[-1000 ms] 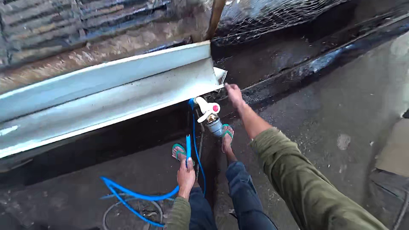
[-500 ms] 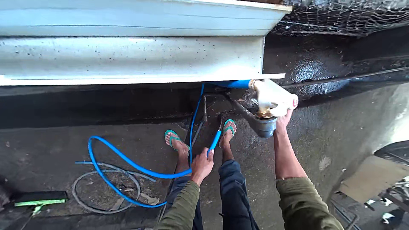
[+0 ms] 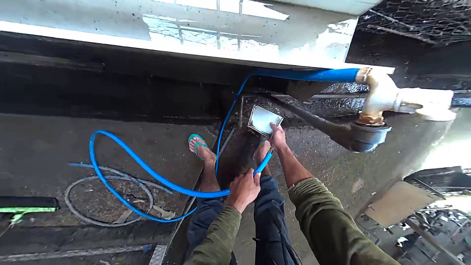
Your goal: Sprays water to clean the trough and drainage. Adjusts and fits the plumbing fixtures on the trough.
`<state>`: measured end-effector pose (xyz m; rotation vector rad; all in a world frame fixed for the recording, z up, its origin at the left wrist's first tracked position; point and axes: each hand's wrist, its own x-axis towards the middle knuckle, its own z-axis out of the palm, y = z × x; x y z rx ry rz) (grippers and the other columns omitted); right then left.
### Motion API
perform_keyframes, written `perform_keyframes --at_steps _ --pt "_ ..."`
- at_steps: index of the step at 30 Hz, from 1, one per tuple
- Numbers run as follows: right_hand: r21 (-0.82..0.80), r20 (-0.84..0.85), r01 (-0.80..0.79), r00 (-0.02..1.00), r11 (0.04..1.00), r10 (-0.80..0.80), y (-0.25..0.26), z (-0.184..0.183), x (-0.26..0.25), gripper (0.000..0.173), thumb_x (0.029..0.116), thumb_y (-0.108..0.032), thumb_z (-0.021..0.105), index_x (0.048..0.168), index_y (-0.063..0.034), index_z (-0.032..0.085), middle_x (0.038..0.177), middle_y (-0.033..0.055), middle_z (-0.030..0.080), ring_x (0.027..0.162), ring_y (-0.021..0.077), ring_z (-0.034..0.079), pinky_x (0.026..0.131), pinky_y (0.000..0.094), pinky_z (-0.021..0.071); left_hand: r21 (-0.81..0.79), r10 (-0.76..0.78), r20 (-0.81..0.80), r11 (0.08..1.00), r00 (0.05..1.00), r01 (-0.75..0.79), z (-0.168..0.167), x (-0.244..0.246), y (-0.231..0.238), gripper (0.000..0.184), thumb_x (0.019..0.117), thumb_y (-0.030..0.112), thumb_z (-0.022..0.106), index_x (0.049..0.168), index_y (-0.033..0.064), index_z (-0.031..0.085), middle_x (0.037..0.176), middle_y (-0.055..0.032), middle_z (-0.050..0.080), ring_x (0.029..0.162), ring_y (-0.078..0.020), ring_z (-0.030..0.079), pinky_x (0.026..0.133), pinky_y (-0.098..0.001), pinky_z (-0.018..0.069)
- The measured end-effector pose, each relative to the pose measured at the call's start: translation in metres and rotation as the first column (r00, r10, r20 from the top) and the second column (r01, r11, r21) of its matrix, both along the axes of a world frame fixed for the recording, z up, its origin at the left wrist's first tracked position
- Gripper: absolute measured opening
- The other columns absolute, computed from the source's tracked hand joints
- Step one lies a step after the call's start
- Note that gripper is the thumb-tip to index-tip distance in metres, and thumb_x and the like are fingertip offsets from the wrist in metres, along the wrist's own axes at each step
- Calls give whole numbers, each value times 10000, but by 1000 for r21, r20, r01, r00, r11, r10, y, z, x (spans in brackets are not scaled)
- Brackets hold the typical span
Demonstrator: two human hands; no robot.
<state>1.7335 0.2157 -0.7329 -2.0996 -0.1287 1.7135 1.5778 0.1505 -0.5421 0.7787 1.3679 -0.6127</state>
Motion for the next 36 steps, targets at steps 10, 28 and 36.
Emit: perform_keyframes --at_steps 10,28,36 --pt "-11 79 -735 676 678 733 23 14 -18 407 1060 -172 552 1401 50 534 1270 270 644 1184 333 637 1052 502 481 76 86 -28 994 996 -84 18 -31 4 474 1112 426 342 1329 95 603 1148 -197 695 1135 -370 658 938 -570 501" --pt "50 442 -984 175 171 880 26 14 -42 427 1029 -146 557 1452 -100 591 1370 202 647 1292 406 599 1106 579 447 137 144 -45 981 989 -137 8 -43 12 475 1110 448 339 1303 103 604 1099 -175 702 1092 -344 674 914 -547 515" --pt "-86 193 -783 594 616 781 52 21 -50 412 1093 -310 502 1313 21 607 1178 285 664 1123 405 641 992 580 484 253 219 -59 947 974 -198 -14 -31 13 449 1116 394 360 1332 76 593 1160 -183 694 1116 -347 668 934 -550 511"
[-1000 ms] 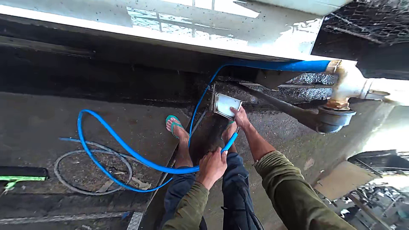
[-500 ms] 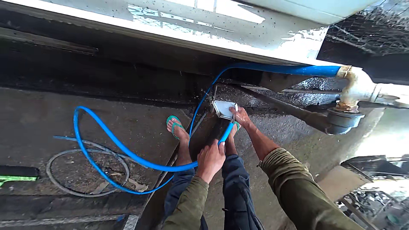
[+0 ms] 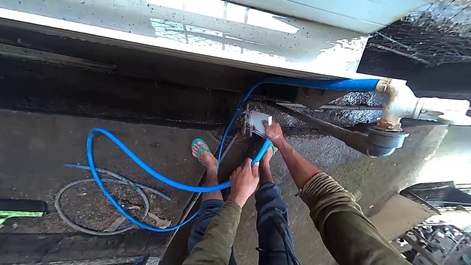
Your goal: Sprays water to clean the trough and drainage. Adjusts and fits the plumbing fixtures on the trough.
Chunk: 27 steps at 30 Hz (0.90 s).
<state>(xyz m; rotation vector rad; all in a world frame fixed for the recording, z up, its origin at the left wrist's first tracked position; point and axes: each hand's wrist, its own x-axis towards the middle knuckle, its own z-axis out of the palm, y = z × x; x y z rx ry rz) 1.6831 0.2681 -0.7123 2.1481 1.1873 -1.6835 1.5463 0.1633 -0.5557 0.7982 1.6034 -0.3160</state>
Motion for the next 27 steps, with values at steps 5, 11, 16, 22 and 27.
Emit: perform_keyframes --at_steps 5,11,16,22,27 --pt "45 -137 470 877 882 -460 -10 0 19 330 1064 -110 517 1355 44 532 1192 242 646 1062 294 665 933 474 552 210 146 -51 969 988 -132 -48 17 28 459 1115 344 380 1352 6 582 1249 -229 662 1157 -368 655 986 -548 502" --pt "42 -206 729 675 683 -708 -39 28 49 419 1043 -23 454 1458 8 408 1229 214 621 1012 253 679 837 426 594 452 319 -73 855 945 -253 -117 44 92 391 1070 84 428 1439 1 529 1443 -244 535 1295 -383 571 1093 -513 467" --pt "-85 -352 840 478 536 -805 -68 70 69 427 1135 -245 354 1507 -37 339 1209 180 664 1027 233 704 864 417 612 247 341 104 901 934 -357 -96 102 54 482 1093 146 359 1554 9 391 1572 -235 420 1430 -352 459 1187 -488 375" --pt "-68 -664 825 382 560 -643 -116 120 129 963 852 -683 669 1485 -38 337 1386 113 586 1254 170 591 1060 375 512 442 260 328 807 908 -391 -62 184 -16 543 1094 244 331 1524 -81 403 1611 -252 364 1532 -344 305 1279 -483 193" --pt "-223 -584 843 286 489 -760 -91 165 186 982 693 -560 849 1386 -87 339 1159 68 672 1016 133 698 874 322 604 529 44 574 743 818 -411 -11 218 -14 506 1077 160 328 1494 -107 436 1586 -260 401 1513 -338 356 1283 -497 187"
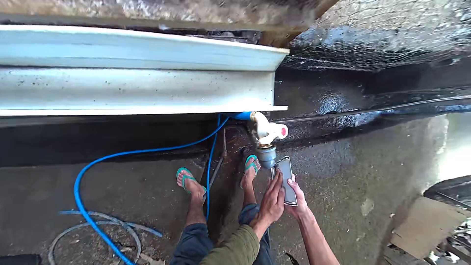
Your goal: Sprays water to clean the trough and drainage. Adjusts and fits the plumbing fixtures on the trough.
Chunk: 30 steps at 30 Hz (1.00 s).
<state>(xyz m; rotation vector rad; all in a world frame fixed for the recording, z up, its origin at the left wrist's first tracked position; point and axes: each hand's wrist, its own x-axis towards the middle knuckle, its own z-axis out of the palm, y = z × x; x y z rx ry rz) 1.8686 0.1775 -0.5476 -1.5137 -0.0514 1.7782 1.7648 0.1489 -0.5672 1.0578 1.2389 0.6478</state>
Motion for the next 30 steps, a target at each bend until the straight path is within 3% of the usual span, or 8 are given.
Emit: perform_keyframes --at_steps 3,6,9,13,18,20,24,30 --pt "-46 254 -214 942 976 219 39 2 19 967 760 -354 674 1553 -54 210 1122 95 636 863 134 679 749 331 599 187 84 -94 980 992 -65 16 5 3 364 1038 111 450 1257 -68 679 1322 -196 677 1292 -291 624 1202 -503 373" --pt "91 284 -190 946 978 157 112 4 26 1000 786 -393 631 1579 -56 124 1141 93 621 821 143 681 687 320 601 201 259 -168 954 951 -224 41 -40 8 342 1030 62 442 1243 -108 648 1265 -220 687 1227 -273 655 1103 -433 498" --pt "290 150 -142 983 946 102 195 4 15 1003 780 -470 670 1551 -58 180 1206 107 629 939 173 693 773 338 609 333 455 -388 880 802 -338 63 -121 52 411 1061 82 344 1371 -142 494 1382 -268 593 1335 -274 567 1146 -436 448" --pt "411 58 -174 985 895 165 270 -19 -10 884 803 -475 641 1547 -159 283 1226 75 631 950 160 677 757 336 595 654 586 -567 748 579 -116 85 -211 174 437 1048 57 342 1392 -201 421 1425 -384 495 1363 -391 524 1146 -447 429" --pt "453 8 -164 984 876 180 287 -22 -32 830 792 -493 666 1501 -171 378 1161 14 679 959 97 686 798 319 600 473 345 -747 877 568 90 71 -245 275 633 1040 328 456 1548 -36 355 1650 -251 272 1542 -386 260 1260 -561 202" --pt "473 7 -172 981 864 192 284 -22 -34 907 778 -487 685 1552 -174 330 1209 18 669 998 96 680 834 324 594 372 290 -820 925 494 74 67 -242 286 696 1010 413 489 1578 39 339 1681 -194 235 1558 -371 224 1253 -602 162" --pt "509 65 -221 974 832 218 279 -20 -37 958 780 -469 677 1589 -161 269 1338 26 610 1110 87 639 914 328 569 312 264 -858 949 442 39 68 -236 284 799 884 337 566 1592 63 319 1693 -194 195 1570 -370 179 1233 -647 129" --pt "458 239 -412 910 788 338 286 -16 -43 1008 802 -500 650 1638 -164 199 1536 126 463 1297 193 555 1037 422 510 315 233 -873 940 429 129 67 -233 283 766 870 290 527 1583 69 352 1680 -203 236 1550 -400 232 1206 -663 186"
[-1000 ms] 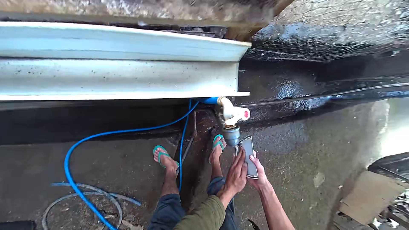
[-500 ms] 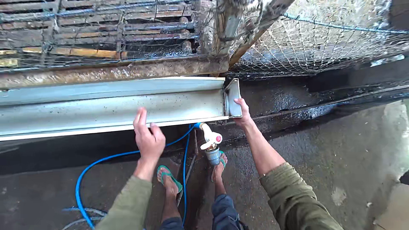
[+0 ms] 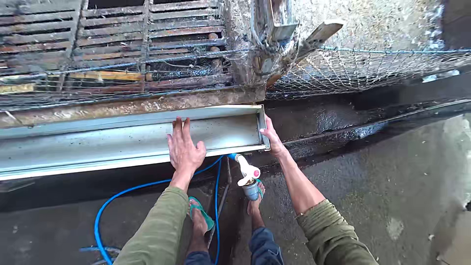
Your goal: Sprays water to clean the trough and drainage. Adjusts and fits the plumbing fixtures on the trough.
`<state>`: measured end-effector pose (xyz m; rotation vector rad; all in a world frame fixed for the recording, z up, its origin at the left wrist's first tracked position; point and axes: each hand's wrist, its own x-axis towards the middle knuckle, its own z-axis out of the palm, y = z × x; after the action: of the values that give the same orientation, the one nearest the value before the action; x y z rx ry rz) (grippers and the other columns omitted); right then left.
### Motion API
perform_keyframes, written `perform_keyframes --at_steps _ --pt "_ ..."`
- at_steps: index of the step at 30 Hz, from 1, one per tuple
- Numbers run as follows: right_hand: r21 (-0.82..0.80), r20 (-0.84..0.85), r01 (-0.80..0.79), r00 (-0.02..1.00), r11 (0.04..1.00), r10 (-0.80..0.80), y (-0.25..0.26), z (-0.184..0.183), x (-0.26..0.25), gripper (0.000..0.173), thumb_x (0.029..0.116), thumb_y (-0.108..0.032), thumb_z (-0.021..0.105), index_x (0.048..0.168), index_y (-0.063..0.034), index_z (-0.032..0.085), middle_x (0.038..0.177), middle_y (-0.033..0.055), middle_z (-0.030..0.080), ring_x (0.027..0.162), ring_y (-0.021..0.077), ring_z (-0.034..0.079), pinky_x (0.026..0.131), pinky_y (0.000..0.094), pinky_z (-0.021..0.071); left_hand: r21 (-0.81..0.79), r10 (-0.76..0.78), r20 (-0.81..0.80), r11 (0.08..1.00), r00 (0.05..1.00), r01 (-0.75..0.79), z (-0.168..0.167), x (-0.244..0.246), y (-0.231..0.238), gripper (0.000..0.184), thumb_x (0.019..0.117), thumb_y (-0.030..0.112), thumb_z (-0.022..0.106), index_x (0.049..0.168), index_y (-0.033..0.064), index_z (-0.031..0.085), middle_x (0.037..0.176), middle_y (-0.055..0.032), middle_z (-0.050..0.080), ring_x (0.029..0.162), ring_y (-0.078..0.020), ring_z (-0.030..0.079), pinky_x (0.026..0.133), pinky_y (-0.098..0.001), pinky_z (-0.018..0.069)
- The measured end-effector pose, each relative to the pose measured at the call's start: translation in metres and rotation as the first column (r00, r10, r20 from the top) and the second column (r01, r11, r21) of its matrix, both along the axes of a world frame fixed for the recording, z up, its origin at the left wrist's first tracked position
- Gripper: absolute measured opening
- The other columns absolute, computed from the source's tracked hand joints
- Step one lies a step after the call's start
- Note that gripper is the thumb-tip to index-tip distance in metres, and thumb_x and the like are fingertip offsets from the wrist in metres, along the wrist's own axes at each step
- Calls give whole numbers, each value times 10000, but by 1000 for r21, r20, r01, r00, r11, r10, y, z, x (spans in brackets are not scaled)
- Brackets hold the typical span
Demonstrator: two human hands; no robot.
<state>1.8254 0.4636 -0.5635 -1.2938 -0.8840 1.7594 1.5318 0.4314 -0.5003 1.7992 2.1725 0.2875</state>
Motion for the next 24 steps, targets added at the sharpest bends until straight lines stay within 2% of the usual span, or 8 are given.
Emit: perform_keyframes --at_steps 3,6,9,12,16,19,22,24 --pt "-24 22 23 1000 999 -23 1 4 -6 1025 825 -630 597 1639 -153 196 1562 123 445 1358 180 510 1094 410 470 12 -41 -6 999 999 41 1 1 -3 728 859 252 524 1552 61 404 1668 -211 263 1535 -420 264 1183 -676 220" --pt "-66 40 76 997 995 -73 2 13 -13 1075 816 -740 558 1631 -138 200 1571 107 438 1365 156 500 1097 386 465 30 -81 -24 996 996 81 -1 1 -6 671 858 241 495 1502 52 475 1641 -230 315 1508 -443 312 1151 -689 262" --pt "-82 32 100 995 992 -97 1 18 -16 1014 840 -695 540 1640 -172 201 1592 90 410 1380 159 480 1101 405 459 -16 -121 -5 992 993 121 0 1 -13 637 857 223 476 1468 47 512 1619 -248 347 1493 -456 336 1148 -687 273" --pt "-105 29 116 993 988 -114 0 23 -18 961 868 -641 533 1649 -197 193 1550 73 473 1335 137 530 1075 383 488 -39 -150 8 988 989 150 3 2 -16 600 849 196 468 1415 20 563 1580 -267 403 1450 -475 402 1124 -684 320" --pt "-160 45 142 990 977 -137 -1 32 -24 977 859 -618 527 1639 -142 184 1458 75 552 1237 110 594 1025 342 522 -86 -180 44 979 983 183 8 -1 -8 583 858 187 477 1412 29 565 1581 -268 399 1463 -468 384 1129 -691 296" --pt "-154 56 172 985 973 -165 -1 32 -29 955 871 -589 525 1633 -119 193 1419 84 580 1207 115 613 1017 350 529 -113 -173 56 978 983 178 10 0 -7 560 865 177 469 1395 39 585 1576 -263 410 1459 -464 392 1125 -695 298" --pt "-130 16 240 971 962 -240 -5 34 -32 956 852 -679 573 1567 -97 322 1271 42 674 1108 104 669 955 344 572 -113 -179 65 976 982 185 9 -1 4 542 871 201 473 1373 35 593 1593 -253 389 1481 -458 357 1121 -693 290" --pt "-120 -10 288 957 950 -291 -2 35 -33 768 918 -716 492 1388 -109 518 1091 18 744 993 115 717 869 351 610 -124 -171 70 976 983 179 10 -1 6 552 865 205 479 1380 41 591 1604 -240 380 1492 -440 345 1133 -685 282"
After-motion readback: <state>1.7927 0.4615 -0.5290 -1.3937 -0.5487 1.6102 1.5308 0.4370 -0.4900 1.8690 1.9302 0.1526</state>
